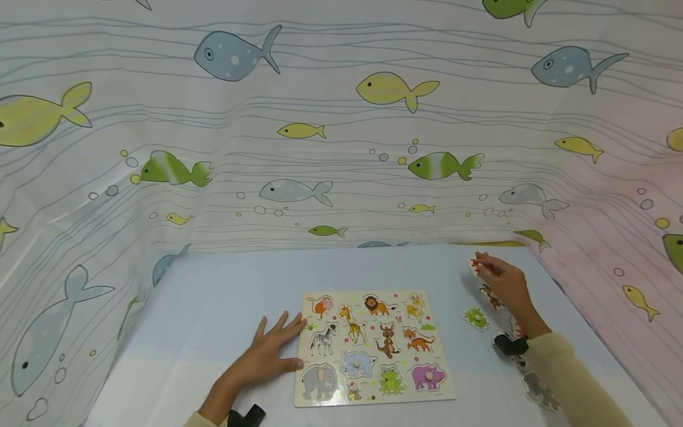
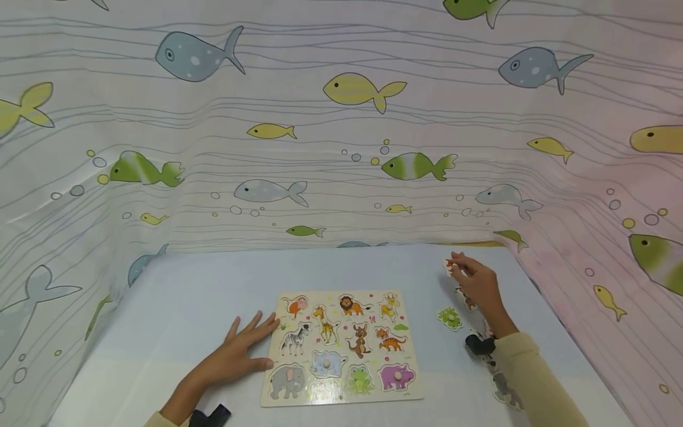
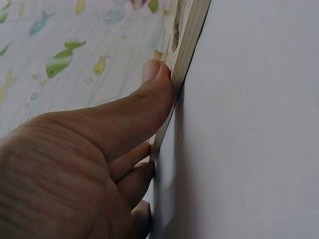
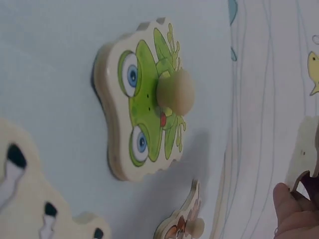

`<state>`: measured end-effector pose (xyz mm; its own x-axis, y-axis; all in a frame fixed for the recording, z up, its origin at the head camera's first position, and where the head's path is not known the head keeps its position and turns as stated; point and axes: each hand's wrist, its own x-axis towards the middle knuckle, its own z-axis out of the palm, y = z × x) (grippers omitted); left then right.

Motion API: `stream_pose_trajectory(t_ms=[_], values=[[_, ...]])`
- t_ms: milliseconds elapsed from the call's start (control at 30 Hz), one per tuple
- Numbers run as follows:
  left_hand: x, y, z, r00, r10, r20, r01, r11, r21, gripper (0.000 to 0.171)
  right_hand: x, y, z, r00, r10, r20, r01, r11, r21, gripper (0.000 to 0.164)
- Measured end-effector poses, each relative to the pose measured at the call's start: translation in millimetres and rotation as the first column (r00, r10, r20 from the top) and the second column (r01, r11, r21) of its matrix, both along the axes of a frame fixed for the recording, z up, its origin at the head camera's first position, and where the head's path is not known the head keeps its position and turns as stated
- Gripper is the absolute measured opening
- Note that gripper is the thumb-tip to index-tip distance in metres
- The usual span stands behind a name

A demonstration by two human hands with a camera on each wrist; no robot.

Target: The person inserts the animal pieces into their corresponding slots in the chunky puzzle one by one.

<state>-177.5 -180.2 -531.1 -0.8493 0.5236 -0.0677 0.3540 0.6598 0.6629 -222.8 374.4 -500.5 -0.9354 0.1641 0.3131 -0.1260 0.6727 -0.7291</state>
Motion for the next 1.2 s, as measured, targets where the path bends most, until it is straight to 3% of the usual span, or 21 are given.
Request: stream_pose_trajectory(t_ms=[233, 500, 633, 867, 1067, 1200], values=[[-1.3, 1.3, -1.6, 1.0, -0.011, -0.009, 0.011, 1.0, 0.004, 0.088, 7.4, -7.4, 3.3, 1.0, 0.024, -0.017, -0.023, 0.999, 0.039, 0.035], [-3.6, 2.3, -0.6, 1.0, -0.026, -0.011, 0.026, 1.0, 0.001, 0.087, 15.0, -17.7, 9.8, 0.998, 0.065, -0.002, -0.065, 0.998, -0.014, 0.036], [-3.8, 2.2, -0.1, 0.999, -0.031, -0.013, 0.031, 1.0, -0.001, 0.087, 21.1, -25.6, 16.2, 0.992, 0.124, -0.01, -0.125, 0.991, -0.04, 0.032], [-6.1, 0.8, -1.0, 0.999, -0.032, -0.023, 0.032, 0.999, -0.019, 0.087, 28.4, -34.5, 9.9, 0.951, 0.3, -0.075, -0.308, 0.938, -0.159, 0.023], [-5.3, -0.6, -1.3, 1.0, -0.025, -0.011, 0.025, 0.999, -0.022, 0.087, 33.9, -46.9, 4.3, 0.921, 0.376, -0.105, -0.388, 0.907, -0.161, 0.015], [-3.1, -1.0, -1.3, 1.0, -0.019, 0.0, 0.019, 1.0, -0.022, 0.088, 35.4, -53.7, 0.3, 0.885, 0.441, -0.149, -0.459, 0.879, -0.13, 0.018]])
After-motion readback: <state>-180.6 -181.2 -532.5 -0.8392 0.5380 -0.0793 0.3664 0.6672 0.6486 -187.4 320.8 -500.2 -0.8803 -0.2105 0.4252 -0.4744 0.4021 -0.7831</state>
